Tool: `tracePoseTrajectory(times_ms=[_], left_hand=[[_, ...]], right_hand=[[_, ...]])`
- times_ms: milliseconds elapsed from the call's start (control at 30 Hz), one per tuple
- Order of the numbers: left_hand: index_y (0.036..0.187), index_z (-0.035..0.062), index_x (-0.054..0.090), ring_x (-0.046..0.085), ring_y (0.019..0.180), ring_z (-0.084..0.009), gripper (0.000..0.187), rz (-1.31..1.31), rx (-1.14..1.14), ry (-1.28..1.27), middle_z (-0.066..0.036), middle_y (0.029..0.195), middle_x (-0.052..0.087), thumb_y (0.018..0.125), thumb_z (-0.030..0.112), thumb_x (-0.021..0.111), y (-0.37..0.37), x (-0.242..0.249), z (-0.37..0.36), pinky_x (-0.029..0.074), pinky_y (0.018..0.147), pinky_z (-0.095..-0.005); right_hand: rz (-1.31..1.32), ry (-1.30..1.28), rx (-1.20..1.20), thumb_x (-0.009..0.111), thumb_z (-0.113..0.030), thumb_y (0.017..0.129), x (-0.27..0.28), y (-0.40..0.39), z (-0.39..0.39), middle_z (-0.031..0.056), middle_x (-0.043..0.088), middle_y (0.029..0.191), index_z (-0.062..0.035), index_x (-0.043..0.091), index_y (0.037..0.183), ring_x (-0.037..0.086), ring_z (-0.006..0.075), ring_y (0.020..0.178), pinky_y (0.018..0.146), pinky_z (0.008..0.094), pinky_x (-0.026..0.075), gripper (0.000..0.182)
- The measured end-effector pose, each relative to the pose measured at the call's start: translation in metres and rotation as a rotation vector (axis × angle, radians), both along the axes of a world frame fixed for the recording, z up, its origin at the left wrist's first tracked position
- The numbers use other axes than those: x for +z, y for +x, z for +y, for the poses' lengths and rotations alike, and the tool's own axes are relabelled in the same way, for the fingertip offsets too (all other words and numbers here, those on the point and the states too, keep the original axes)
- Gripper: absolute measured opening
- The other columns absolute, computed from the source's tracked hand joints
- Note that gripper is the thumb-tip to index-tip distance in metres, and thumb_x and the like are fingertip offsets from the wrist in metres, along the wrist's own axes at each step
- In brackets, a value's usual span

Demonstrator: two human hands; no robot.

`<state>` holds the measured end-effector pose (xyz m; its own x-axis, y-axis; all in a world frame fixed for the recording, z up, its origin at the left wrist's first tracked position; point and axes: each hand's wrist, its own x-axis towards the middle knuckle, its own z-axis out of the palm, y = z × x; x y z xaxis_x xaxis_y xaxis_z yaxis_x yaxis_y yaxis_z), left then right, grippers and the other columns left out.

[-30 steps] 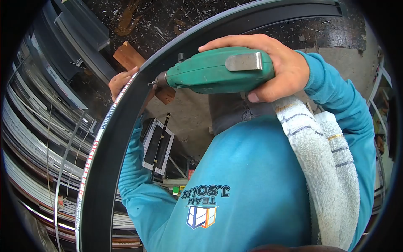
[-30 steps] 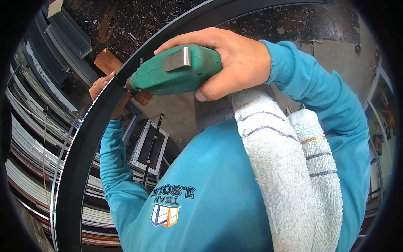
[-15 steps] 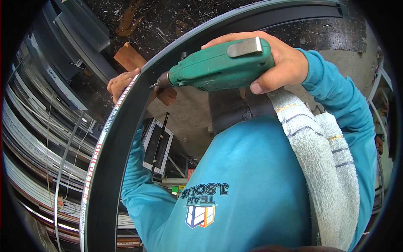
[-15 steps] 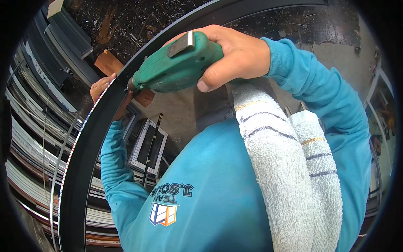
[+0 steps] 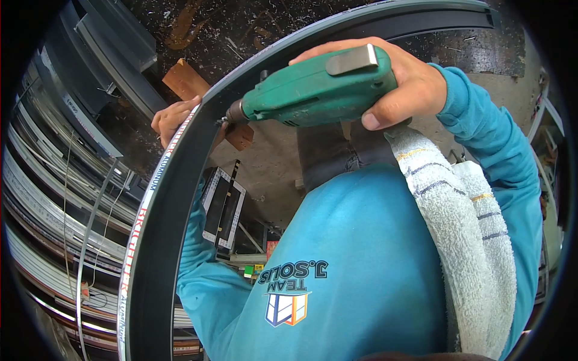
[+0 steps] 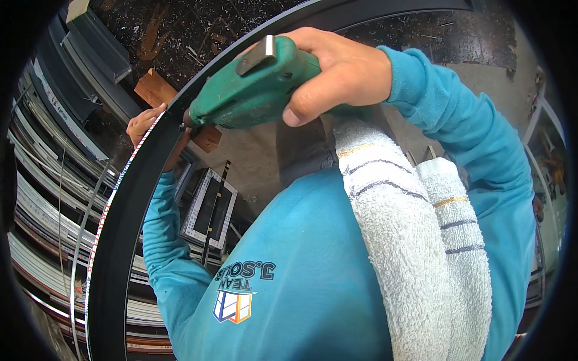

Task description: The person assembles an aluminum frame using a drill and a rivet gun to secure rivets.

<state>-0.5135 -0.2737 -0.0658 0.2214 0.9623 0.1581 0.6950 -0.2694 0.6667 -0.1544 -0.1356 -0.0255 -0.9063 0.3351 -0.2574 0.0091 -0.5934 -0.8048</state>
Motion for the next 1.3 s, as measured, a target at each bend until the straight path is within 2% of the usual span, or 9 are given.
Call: tracePoseTrajectory(times_ms=[267,467,500,633,800,900,933,1100,1300], left_hand=[[0.113,0.0106,0.051,0.063,0.101,-0.0231,0.069,-0.07,-0.026,-0.004,-0.012,0.112,0.067,0.056,0.012,0.09,-0.004,-0.007,0.0,0.047,0.09,-0.0373],[0.11,0.0121,0.053,0.063,0.101,-0.0228,0.069,-0.073,0.038,0.073,-0.009,0.11,0.068,0.054,0.017,0.093,0.003,-0.009,0.003,0.047,0.089,-0.0379],[0.11,0.0122,0.053,0.064,0.101,-0.0226,0.07,-0.045,0.03,0.068,-0.009,0.11,0.068,0.053,0.017,0.093,0.003,-0.007,0.003,0.047,0.089,-0.0379],[0.109,0.0126,0.053,0.064,0.099,-0.0221,0.069,0.017,0.014,0.082,-0.008,0.11,0.067,0.053,0.018,0.093,-0.001,-0.008,0.001,0.046,0.089,-0.037],[0.107,0.0121,0.054,0.065,0.096,-0.023,0.065,-0.006,0.034,0.114,-0.008,0.109,0.067,0.055,0.018,0.092,-0.003,-0.015,-0.001,0.046,0.086,-0.0367],[0.105,0.011,0.053,0.065,0.093,-0.0243,0.058,0.017,0.002,0.181,-0.009,0.106,0.066,0.06,0.019,0.09,-0.003,-0.011,0.001,0.047,0.086,-0.0383],[0.104,0.0103,0.053,0.064,0.093,-0.0252,0.056,-0.015,0.038,0.201,-0.009,0.105,0.065,0.062,0.019,0.089,0.0,-0.018,0.0,0.046,0.086,-0.0385],[0.106,0.0084,0.048,0.057,0.1,-0.0251,0.058,-0.118,0.131,0.083,-0.011,0.106,0.059,0.063,0.012,0.088,0.014,-0.005,-0.003,0.045,0.091,-0.0392],[0.115,0.0075,0.047,0.057,0.105,-0.0238,0.063,-0.2,0.199,-0.084,-0.011,0.112,0.058,0.066,0.007,0.087,0.021,0.012,-0.004,0.044,0.096,-0.0394]], right_hand=[[-0.134,-0.029,0.023,0.071,-0.018,0.073,0.014,-0.006,0.013,0.006,0.063,0.081,0.0015,0.064,0.102,0.06,0.0144,0.072,0.066,0.0296,0.05,0.036],[-0.366,-0.224,0.251,0.071,-0.016,0.07,0.034,-0.021,0.043,0.0127,0.063,0.106,0.0015,0.052,0.125,0.063,0.0193,0.089,0.082,0.0337,0.052,0.06],[-0.314,-0.175,0.234,0.071,-0.02,0.07,0.025,-0.022,0.044,0.0122,0.064,0.097,0.0011,0.054,0.122,0.063,0.0176,0.074,0.068,0.0331,0.054,0.058],[-0.208,-0.329,0.389,0.07,-0.02,0.077,0.017,-0.032,0.068,0.0069,0.066,0.083,-0.001,0.069,0.091,0.063,0.015,0.075,0.071,0.0295,0.049,0.023],[-0.225,-0.362,0.32,0.071,-0.024,0.077,0.03,-0.036,0.068,0.0064,0.066,0.081,-0.002,0.068,0.093,0.062,0.0144,0.074,0.072,0.0282,0.049,0.027],[-0.375,-0.23,0.162,0.075,-0.024,0.07,0.036,-0.013,0.055,0.0152,0.065,0.103,0.0012,0.055,0.122,0.065,0.0206,0.078,0.068,0.0341,0.056,0.061],[-0.298,-0.178,0.202,0.071,-0.027,0.075,0.042,0.003,0.057,0.0098,0.066,0.091,0.0009,0.064,0.108,0.063,0.0156,0.078,0.073,0.0284,0.053,0.044],[-0.253,0.242,-0.38,0.076,-0.049,0.07,0.121,0.127,0.024,0.0171,0.057,0.126,0.005,0.038,0.142,0.06,0.0218,0.103,0.084,0.0342,0.052,0.098],[-0.703,0.595,-0.759,0.076,-0.043,0.07,0.106,0.281,0.02,0.0169,0.047,0.135,0.0023,0.031,0.146,0.051,0.0245,0.115,0.098,0.0351,0.041,0.1]])
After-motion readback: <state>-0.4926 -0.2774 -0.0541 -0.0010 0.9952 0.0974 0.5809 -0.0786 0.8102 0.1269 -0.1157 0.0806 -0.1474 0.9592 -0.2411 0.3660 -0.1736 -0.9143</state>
